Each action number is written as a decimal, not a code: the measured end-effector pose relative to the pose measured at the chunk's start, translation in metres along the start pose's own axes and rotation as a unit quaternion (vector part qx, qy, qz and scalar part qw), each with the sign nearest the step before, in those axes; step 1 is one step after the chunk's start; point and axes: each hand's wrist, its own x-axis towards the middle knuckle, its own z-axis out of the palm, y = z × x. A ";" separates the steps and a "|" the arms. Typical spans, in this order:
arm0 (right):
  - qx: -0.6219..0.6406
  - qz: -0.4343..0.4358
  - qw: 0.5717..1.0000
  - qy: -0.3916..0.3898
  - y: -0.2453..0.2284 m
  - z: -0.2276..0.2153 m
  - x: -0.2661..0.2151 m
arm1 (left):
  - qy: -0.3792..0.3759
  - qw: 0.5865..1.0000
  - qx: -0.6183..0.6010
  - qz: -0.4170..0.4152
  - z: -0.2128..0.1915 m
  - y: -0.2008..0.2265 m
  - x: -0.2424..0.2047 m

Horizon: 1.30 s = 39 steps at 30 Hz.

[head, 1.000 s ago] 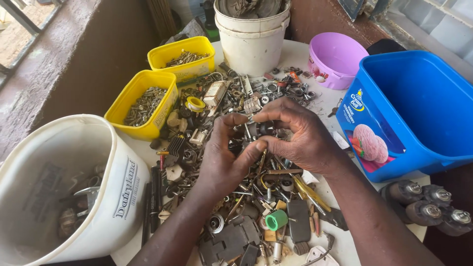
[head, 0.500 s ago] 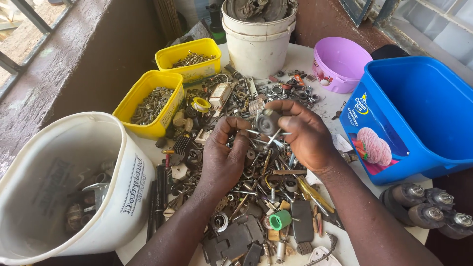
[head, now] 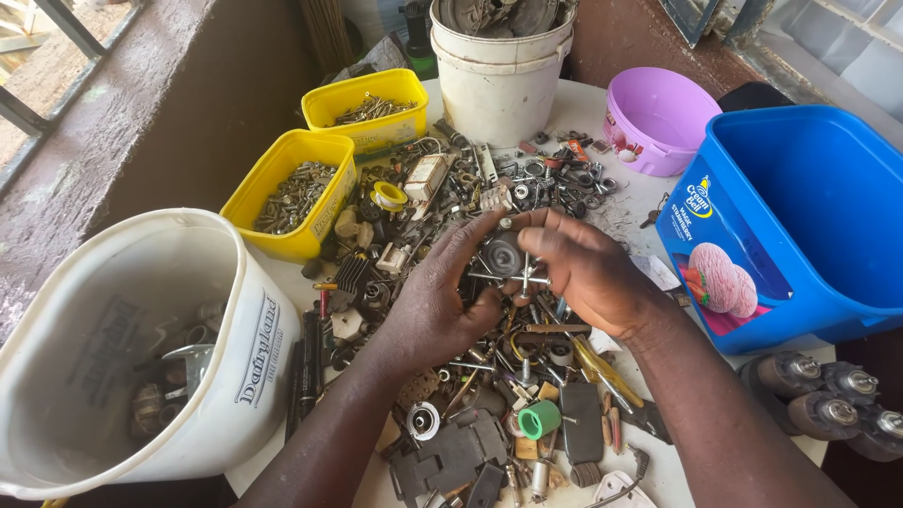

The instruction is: Sorting through a pile of miscellaneous metal hardware like screws, bolts, and small mechanical parts on a table

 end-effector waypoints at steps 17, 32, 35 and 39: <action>-0.025 0.081 0.995 0.053 0.013 0.008 0.000 | 0.082 0.995 0.053 0.000 0.020 -0.036 -0.007; -0.208 0.003 0.978 -0.001 -0.023 -0.003 -0.012 | 0.056 0.991 0.125 -0.006 0.017 -0.037 -0.010; -0.196 0.012 0.981 0.001 -0.029 0.016 -0.014 | 0.043 0.988 0.147 0.001 0.011 -0.014 -0.002; -0.174 -0.015 0.985 0.010 -0.003 0.003 -0.003 | 0.056 0.975 0.215 0.013 0.015 -0.022 -0.001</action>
